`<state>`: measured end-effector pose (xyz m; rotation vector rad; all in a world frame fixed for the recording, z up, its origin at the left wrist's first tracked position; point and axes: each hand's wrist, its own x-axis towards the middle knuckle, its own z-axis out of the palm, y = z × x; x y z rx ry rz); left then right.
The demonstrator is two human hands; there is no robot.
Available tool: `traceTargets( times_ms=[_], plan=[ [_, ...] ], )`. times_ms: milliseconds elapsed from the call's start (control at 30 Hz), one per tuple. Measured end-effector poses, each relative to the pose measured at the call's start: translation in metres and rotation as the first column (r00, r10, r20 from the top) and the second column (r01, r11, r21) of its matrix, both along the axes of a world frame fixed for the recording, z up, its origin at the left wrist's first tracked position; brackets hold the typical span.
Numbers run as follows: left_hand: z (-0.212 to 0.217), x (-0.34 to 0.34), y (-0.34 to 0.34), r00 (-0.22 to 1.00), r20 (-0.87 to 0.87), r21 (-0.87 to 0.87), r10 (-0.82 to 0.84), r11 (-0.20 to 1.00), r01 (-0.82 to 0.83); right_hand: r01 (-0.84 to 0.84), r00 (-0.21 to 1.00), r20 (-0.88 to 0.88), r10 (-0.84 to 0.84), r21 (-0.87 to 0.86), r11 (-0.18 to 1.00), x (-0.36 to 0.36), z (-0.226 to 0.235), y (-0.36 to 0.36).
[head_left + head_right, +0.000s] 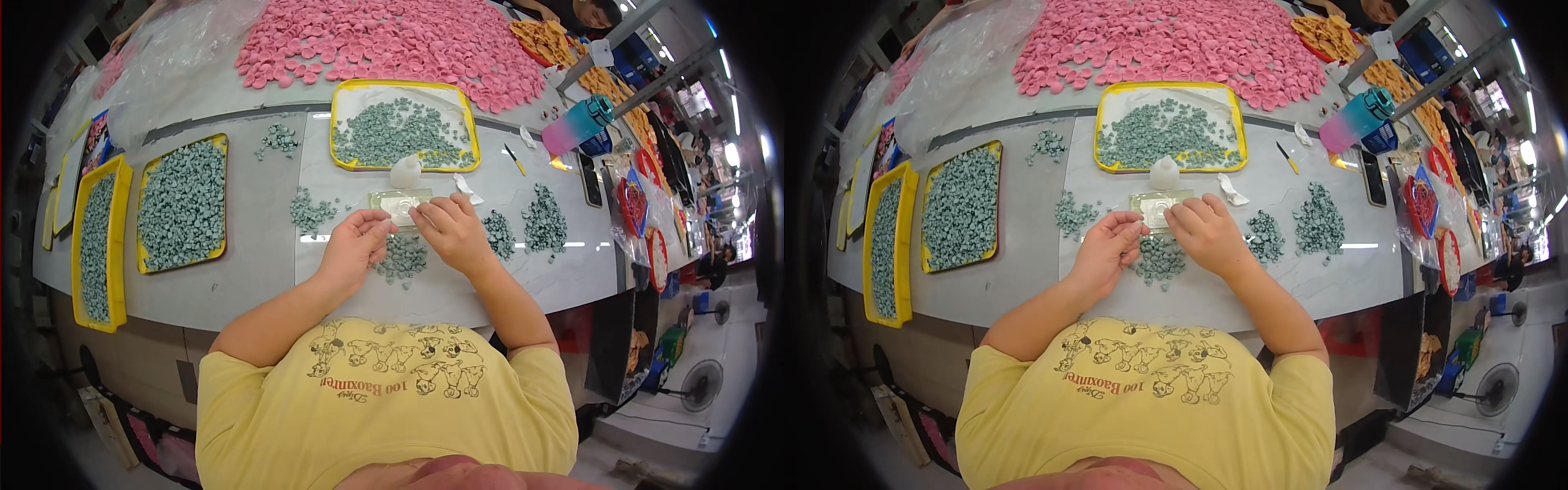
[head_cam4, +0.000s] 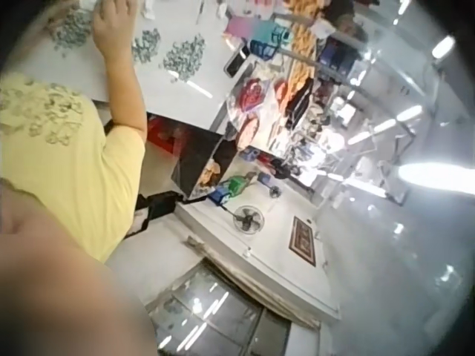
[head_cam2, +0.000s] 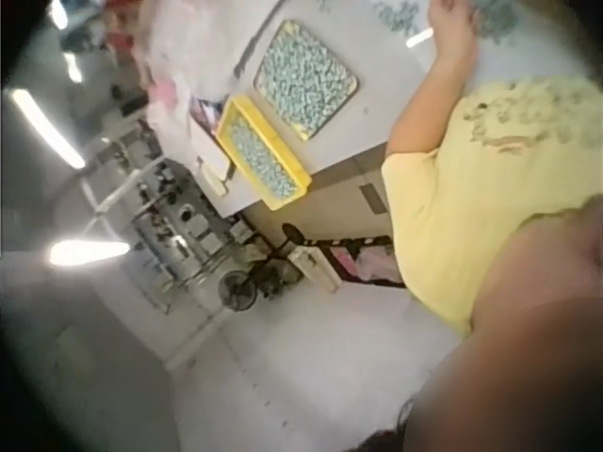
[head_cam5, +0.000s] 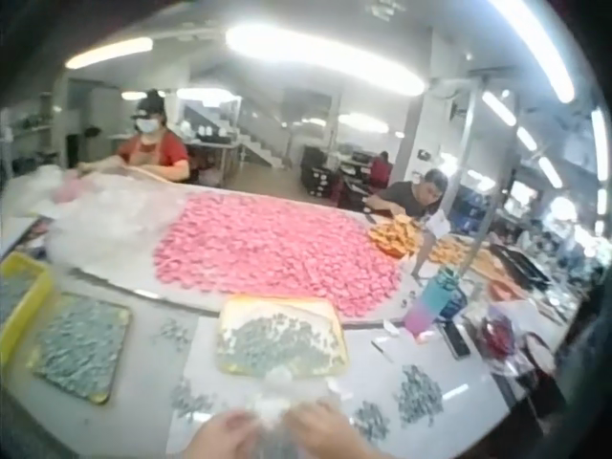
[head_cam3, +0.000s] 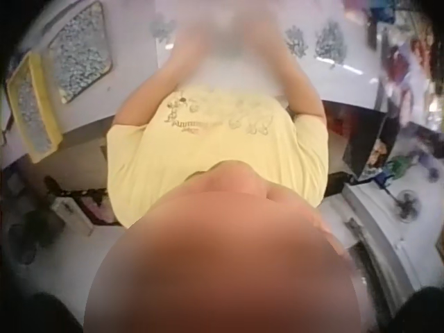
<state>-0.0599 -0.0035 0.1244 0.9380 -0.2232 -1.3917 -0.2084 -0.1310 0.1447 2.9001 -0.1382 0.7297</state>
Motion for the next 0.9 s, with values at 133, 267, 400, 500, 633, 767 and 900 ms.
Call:
traceTargets(
  times_ms=[133, 267, 400, 500, 633, 767, 900],
  plan=[
    [-0.001, 0.009, 0.009, 1.0, 0.009, 0.008, -0.023, 1.0, 0.023, -0.024, 1.0, -0.006, 0.024, 0.024, 0.999, 0.01, 0.005, 0.01],
    [-0.002, 0.017, 0.022, 0.999, -0.037, -0.009, -0.016, 1.0, 0.015, -0.018, 0.982, 0.162, -0.096, 0.589, 0.808, 0.024, 0.006, 0.031],
    [0.0, 0.025, 0.032, 0.995, -0.074, -0.037, -0.071, 0.997, 0.069, -0.084, 0.954, 0.166, -0.248, 0.947, 0.31, 0.034, -0.011, 0.049],
    [0.003, 0.031, 0.038, 0.983, -0.131, -0.022, -0.126, 0.992, 0.124, -0.136, 0.942, 0.208, -0.262, 0.954, 0.267, 0.043, -0.02, 0.061],
    [0.001, 0.037, 0.042, 0.962, -0.206, 0.019, -0.181, 0.982, 0.189, -0.077, 0.953, 0.221, -0.208, 0.838, 0.54, 0.051, -0.014, 0.076],
    [-0.004, 0.035, 0.039, 0.956, -0.217, 0.016, -0.198, 0.978, 0.206, -0.167, 0.916, 0.394, -0.076, 0.547, 0.82, 0.05, -0.019, 0.07],
    [-0.004, 0.032, 0.036, 0.958, -0.197, 0.038, -0.209, 0.975, 0.22, -0.18, 0.931, 0.363, 0.038, 0.369, 0.912, 0.045, -0.016, 0.065]
  ],
)
